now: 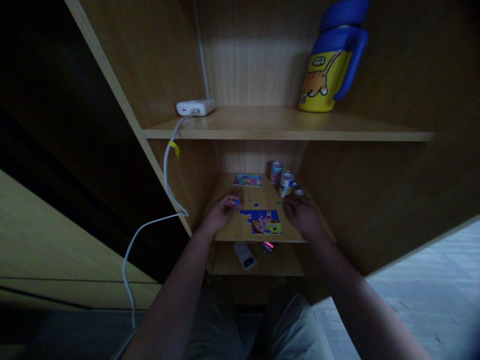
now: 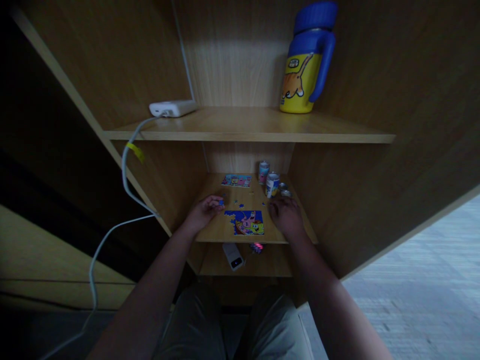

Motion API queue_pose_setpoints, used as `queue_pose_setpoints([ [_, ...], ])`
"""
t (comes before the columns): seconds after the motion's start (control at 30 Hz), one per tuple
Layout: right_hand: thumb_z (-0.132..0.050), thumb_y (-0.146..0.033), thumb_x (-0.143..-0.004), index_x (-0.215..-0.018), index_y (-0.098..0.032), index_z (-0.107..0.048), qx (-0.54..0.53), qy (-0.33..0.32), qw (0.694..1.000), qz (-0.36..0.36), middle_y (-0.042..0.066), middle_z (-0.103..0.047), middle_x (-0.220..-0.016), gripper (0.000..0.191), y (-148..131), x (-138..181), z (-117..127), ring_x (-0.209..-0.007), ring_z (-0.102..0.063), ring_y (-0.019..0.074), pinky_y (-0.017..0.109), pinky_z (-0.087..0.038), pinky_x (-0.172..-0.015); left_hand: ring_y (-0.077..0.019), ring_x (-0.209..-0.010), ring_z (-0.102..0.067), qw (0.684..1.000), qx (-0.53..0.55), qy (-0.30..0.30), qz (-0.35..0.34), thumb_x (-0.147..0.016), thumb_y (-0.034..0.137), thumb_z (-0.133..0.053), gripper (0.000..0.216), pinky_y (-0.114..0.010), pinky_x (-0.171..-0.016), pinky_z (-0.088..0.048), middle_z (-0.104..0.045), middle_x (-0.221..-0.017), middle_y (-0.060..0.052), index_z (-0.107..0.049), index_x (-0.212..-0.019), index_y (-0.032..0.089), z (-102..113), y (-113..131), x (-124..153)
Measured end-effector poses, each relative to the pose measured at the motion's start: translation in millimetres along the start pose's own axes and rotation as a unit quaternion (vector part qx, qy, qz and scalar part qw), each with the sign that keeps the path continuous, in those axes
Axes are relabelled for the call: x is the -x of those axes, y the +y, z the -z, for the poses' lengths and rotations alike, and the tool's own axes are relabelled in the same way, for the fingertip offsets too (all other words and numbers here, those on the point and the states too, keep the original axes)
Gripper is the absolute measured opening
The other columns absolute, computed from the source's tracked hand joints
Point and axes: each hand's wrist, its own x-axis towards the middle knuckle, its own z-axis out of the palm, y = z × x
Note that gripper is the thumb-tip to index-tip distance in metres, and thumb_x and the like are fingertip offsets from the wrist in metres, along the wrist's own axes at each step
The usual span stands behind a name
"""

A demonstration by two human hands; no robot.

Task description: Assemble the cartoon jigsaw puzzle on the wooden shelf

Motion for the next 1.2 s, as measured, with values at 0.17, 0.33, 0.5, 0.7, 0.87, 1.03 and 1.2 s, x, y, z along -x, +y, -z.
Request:
queue_pose_setpoints([
  [0.17,-0.050,-0.042,-0.111,-0.119,-0.021,-0.082,0.003,0.002,1.000,-0.002,0.015,-0.078,-0.129,0.040,1.1,0.1,-1.9,-0.124,-0.065,0.0299,0.042,-0.042,-0.114,-0.0239,-0.093,-0.075,0.999,-0.036,0.004,-0.015,-0.086,0.036,-0.083,0.030,-0.038,-0.090,-0.057,-0.080,-0.097,-0.006,-0.075,-0.111,0.021,-1.6,-3.1,-0.1],
  [0.33,-0.050,-0.041,-0.110,-0.118,-0.021,-0.082,0.006,0.008,1.000,0.000,0.015,-0.079,-0.124,0.038,1.6,0.3,-1.7,-0.121,-0.066,0.0299,0.041,-0.044,-0.111,-0.0254,-0.102,-0.073,0.995,-0.085,0.003,-0.043,-0.087,0.033,-0.084,0.023,-0.042,-0.099,-0.057,-0.080,-0.107,-0.007,-0.080,-0.107,0.022,-0.8,5.7,12.7],
  [0.5,-0.053,-0.040,-0.109,-0.115,-0.021,-0.081,0.006,0.017,1.000,-0.004,0.015,-0.079,-0.120,0.035,3.0,0.0,-4.4,-0.119,-0.066,0.0304,0.041,-0.045,-0.109,-0.0268,-0.113,-0.072,0.990,-0.122,0.002,-0.071,-0.091,0.029,-0.082,0.022,-0.047,-0.109,-0.055,-0.078,-0.119,-0.007,-0.081,-0.113,0.026,4.0,16.5,27.0],
  [0.7,-0.054,-0.040,-0.109,-0.119,-0.022,-0.081,-0.001,0.025,1.000,-0.001,0.014,-0.079,-0.122,0.034,4.7,-0.2,-6.2,-0.118,-0.067,0.0303,0.042,-0.046,-0.110,-0.0249,-0.113,-0.074,0.986,-0.143,-0.026,-0.080,-0.091,0.022,-0.081,0.018,-0.046,-0.109,-0.057,-0.079,-0.118,-0.006,-0.081,-0.109,0.026,2.3,16.5,27.8],
  [0.87,-0.055,-0.040,-0.109,-0.116,-0.022,-0.081,-0.001,0.031,1.000,-0.004,0.014,-0.079,-0.119,0.033,4.2,0.6,-5.2,-0.117,-0.068,0.0308,0.043,-0.045,-0.110,-0.0236,-0.107,-0.076,0.983,-0.162,-0.042,-0.077,-0.092,0.019,-0.079,0.008,-0.043,-0.102,-0.060,-0.080,-0.109,-0.005,-0.081,-0.096,0.025,-1.4,16.7,26.4],
  [1.03,-0.055,-0.039,-0.108,-0.114,-0.023,-0.081,-0.002,0.030,1.000,-0.003,0.013,-0.080,-0.116,0.031,3.1,0.9,-4.2,-0.114,-0.069,0.0299,0.042,-0.046,-0.108,-0.0229,-0.101,-0.078,0.980,-0.185,-0.033,-0.060,-0.093,0.018,-0.076,0.009,-0.040,-0.097,-0.061,-0.083,-0.104,-0.003,-0.080,-0.097,0.026,-5.1,17.2,27.6],
  [1.2,-0.055,-0.038,-0.108,-0.113,-0.022,-0.080,-0.003,0.030,1.000,0.001,0.013,-0.081,-0.116,0.031,1.2,1.3,-1.9,-0.113,-0.069,0.0303,0.042,-0.047,-0.108,-0.0220,-0.097,-0.078,0.977,-0.208,-0.007,-0.052,-0.098,0.024,-0.072,0.008,-0.038,-0.092,-0.061,-0.083,-0.106,-0.003,-0.079,-0.102,0.025,-5.2,18.1,29.9],
])
